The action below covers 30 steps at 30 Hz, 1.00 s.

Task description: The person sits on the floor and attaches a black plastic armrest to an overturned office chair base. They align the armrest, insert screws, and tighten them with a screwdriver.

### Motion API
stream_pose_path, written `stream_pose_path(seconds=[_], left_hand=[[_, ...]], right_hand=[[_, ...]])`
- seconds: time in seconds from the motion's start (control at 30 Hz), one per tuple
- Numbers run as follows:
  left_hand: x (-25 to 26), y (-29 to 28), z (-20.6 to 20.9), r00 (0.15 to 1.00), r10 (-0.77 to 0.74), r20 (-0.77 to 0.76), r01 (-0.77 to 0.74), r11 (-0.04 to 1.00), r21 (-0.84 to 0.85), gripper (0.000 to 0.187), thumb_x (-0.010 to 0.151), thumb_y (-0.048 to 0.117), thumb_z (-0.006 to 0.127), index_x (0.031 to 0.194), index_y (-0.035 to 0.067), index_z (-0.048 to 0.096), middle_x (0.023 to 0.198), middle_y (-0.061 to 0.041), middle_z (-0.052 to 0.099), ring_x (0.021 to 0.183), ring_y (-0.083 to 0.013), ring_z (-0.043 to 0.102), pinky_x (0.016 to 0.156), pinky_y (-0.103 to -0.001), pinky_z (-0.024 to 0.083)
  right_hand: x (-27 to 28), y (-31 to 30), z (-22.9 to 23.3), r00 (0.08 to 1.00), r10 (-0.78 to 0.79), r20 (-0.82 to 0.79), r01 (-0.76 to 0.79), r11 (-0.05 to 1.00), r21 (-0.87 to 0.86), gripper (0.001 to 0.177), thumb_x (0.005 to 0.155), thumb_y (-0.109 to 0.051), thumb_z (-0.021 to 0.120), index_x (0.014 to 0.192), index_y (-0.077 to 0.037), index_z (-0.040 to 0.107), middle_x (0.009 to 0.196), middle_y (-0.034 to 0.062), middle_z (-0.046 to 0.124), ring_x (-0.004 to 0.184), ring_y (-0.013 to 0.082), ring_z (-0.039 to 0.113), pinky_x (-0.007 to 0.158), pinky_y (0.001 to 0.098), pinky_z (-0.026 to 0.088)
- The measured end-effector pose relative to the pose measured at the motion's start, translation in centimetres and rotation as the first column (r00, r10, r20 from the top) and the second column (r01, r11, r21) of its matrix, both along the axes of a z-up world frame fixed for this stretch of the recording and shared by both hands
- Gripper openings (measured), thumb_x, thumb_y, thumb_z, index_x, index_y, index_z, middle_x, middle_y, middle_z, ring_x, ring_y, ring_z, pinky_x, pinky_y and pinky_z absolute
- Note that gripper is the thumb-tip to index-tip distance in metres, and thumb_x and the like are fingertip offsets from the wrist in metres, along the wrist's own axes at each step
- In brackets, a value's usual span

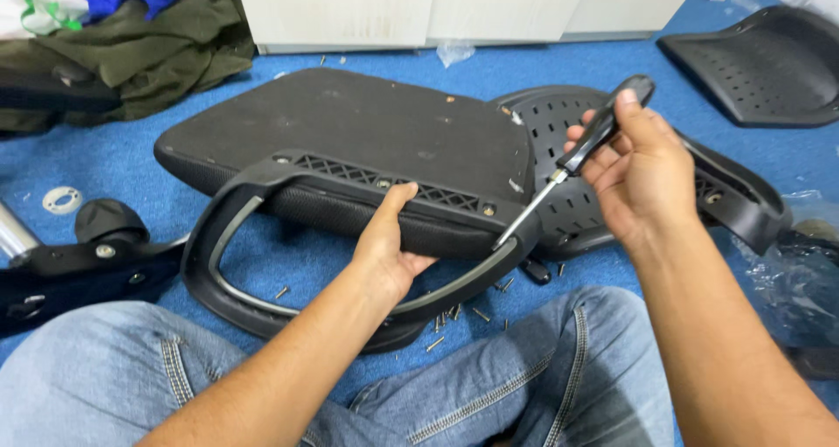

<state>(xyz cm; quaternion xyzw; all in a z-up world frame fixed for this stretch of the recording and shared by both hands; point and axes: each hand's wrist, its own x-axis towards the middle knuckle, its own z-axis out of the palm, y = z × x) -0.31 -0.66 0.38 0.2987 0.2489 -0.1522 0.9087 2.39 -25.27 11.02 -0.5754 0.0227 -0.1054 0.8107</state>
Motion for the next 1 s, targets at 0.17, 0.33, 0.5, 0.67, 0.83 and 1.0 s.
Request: stream_pose_path(seconds=[0.17,0.33,0.5,0.67,0.83,1.0], left_hand=[[-0.5,0.0,0.4,1.000,0.006,-0.013,-0.006,1.000,0.028,0.056,0.081,0.033,0.072,0.126,0.002,0.062,0.124,-0.019,0.072,0.111,-0.0328,0.073,0.098,-0.052,0.059],[-0.8,0.0,0.9,1.000,0.021,-0.023,-0.021,1.000,0.018,0.056,0.081,0.031,0.073,0.127,0.001,0.061,0.123,-0.019,0.071,0.111,-0.0330,0.073,0.098,-0.053,0.059],[-0.9,0.1,1.2,0.999,0.037,-0.029,-0.037,0.999,0.007,0.055,0.082,0.030,0.073,0.126,0.001,0.061,0.121,-0.019,0.072,0.110,-0.0332,0.073,0.097,-0.053,0.060],[-0.9,0.1,1.0,0.999,0.038,-0.036,-0.037,0.999,0.015,0.054,0.081,0.030,0.074,0.126,0.002,0.062,0.121,-0.018,0.072,0.110,-0.0324,0.073,0.096,-0.052,0.060],[-1.0,0.1,1.0,0.998,0.050,-0.039,-0.050,0.999,0.016,0.056,0.081,0.030,0.074,0.126,0.000,0.060,0.121,-0.019,0.071,0.110,-0.0322,0.073,0.097,-0.051,0.060],[-0.9,0.1,1.1,0.998,0.044,-0.041,-0.043,0.999,0.022,0.056,0.081,0.030,0.074,0.126,-0.001,0.060,0.121,-0.020,0.071,0.109,-0.0327,0.073,0.097,-0.051,0.060]], right_hand=[[0.6,0.4,1.8,1.000,0.009,0.000,-0.009,1.000,-0.023,0.022,0.102,-0.027,0.061,0.108,-0.006,0.055,0.104,0.0103,0.065,0.096,0.0264,0.070,0.088,0.0442,0.062],[0.8,0.0,3.3,1.000,-0.019,0.015,0.020,0.997,-0.080,0.021,0.103,-0.027,0.062,0.105,-0.007,0.056,0.098,0.0079,0.063,0.095,0.0271,0.070,0.088,0.0448,0.062],[0.7,-0.3,4.0,0.988,-0.136,0.079,0.140,0.989,-0.039,0.019,0.102,-0.023,0.065,0.106,-0.007,0.057,0.098,0.0087,0.063,0.094,0.0291,0.072,0.084,0.0473,0.065],[0.2,-0.2,4.6,0.974,-0.124,0.190,0.145,0.984,-0.102,0.019,0.103,-0.021,0.066,0.111,-0.006,0.058,0.101,0.0082,0.064,0.095,0.0278,0.073,0.083,0.0459,0.068],[0.0,1.0,4.8,0.973,-0.099,0.207,0.135,0.977,-0.165,0.017,0.105,-0.020,0.066,0.111,-0.006,0.058,0.099,0.0064,0.066,0.094,0.0241,0.074,0.082,0.0414,0.067],[0.5,2.0,4.2,0.979,-0.013,0.203,0.052,0.980,-0.190,0.014,0.106,-0.020,0.063,0.108,-0.007,0.059,0.098,0.0058,0.066,0.092,0.0238,0.073,0.082,0.0410,0.066]])
